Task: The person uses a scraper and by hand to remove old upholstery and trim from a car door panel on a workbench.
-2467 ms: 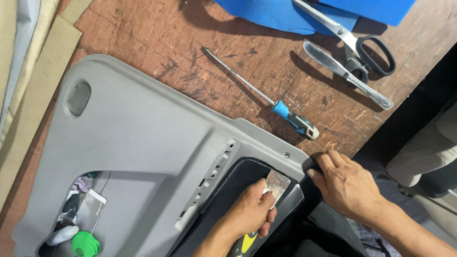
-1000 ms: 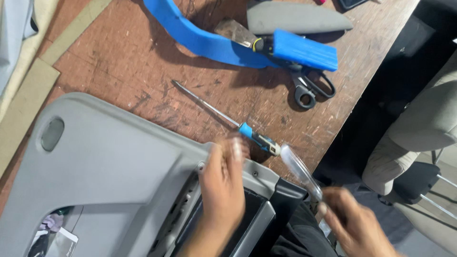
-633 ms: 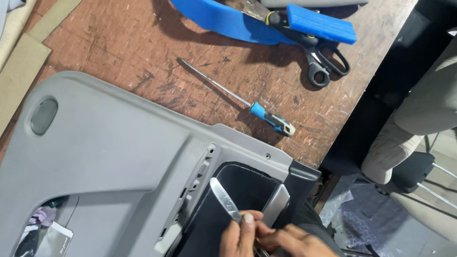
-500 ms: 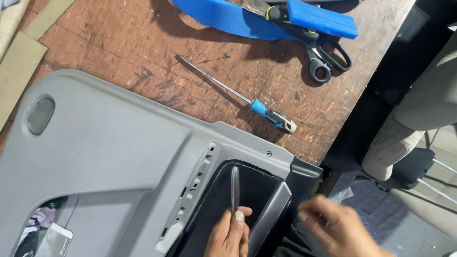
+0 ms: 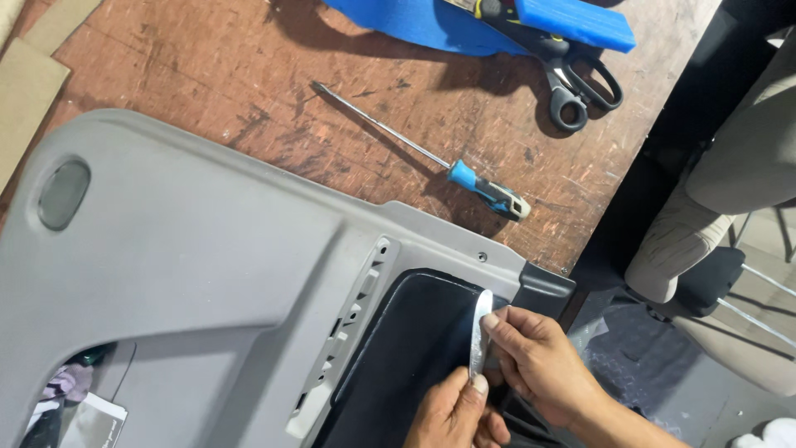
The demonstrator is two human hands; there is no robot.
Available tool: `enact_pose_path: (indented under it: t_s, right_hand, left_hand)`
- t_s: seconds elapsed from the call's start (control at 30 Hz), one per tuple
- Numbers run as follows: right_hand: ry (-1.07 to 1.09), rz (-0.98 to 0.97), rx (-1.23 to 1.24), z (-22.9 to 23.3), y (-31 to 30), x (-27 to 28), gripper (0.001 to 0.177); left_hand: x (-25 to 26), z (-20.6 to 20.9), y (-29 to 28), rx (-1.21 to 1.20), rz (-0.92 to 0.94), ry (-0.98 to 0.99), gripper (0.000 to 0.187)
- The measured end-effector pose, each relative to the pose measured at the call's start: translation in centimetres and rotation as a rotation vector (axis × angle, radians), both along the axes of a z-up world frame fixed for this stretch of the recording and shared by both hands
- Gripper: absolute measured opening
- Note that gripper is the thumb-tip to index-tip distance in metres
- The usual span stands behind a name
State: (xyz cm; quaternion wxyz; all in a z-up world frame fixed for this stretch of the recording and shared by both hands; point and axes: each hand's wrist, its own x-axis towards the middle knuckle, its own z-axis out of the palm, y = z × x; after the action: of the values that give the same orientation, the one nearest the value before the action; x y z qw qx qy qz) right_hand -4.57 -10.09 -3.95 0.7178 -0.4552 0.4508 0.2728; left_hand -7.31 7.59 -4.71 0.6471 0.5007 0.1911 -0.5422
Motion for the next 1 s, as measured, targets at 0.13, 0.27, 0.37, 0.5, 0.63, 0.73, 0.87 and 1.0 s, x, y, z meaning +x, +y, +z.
enact_pose_path:
  t_s: [0.13, 0.27, 0.37, 0.5, 0.63, 0.73, 0.87, 1.0]
  right_hand:
    - [0.005, -0.020, -0.016, 0.5, 0.5, -0.1, 0.026]
    - [0.069, -0.018, -0.042, 0.8, 0.6, 0.3, 0.026]
    - [0.106, 0.005, -0.118, 0.9, 1.0, 0.6, 0.024]
    - [0.100, -0.026, -0.162, 0.9, 1.3, 0.8, 0.024]
    - [0.088, -0.081, -0.156, 0.6, 1.2, 1.1, 0.025]
    - [0.063, -0.119, -0.153, 0.0, 1.1, 1.8, 0.025]
    - [0.096, -0.109, -0.172, -0.2, 1.0, 2.4, 0.025]
    - [0.092, -0.107, -0.193, 0.3, 1.0, 2.6, 0.027]
  left_hand:
    - [-0.8, -0.8, 0.5, -0.037, -0.011, -0.056, 0.038]
    - [-1.0, -0.4, 0.3, -0.061, 0.043, -0.050, 0.040]
    - [-0.1, 0.6, 0.1, -0.013, -0.009, 0.008, 0.039]
    - [0.2, 0.8, -0.7, 0.028, -0.013, 0.054, 0.036]
    - [0.9, 0.9, -1.9, 0.054, -0.100, -0.080, 0.031]
    - [2.6, 2.7, -1.8, 0.014, 0.078, 0.206, 0.026]
    - [4.5, 4.9, -1.8, 0.008, 0.165, 0.397, 0.022]
    - [3.8, 5.5, -2.6, -0.048, 0.266, 0.347, 0.021]
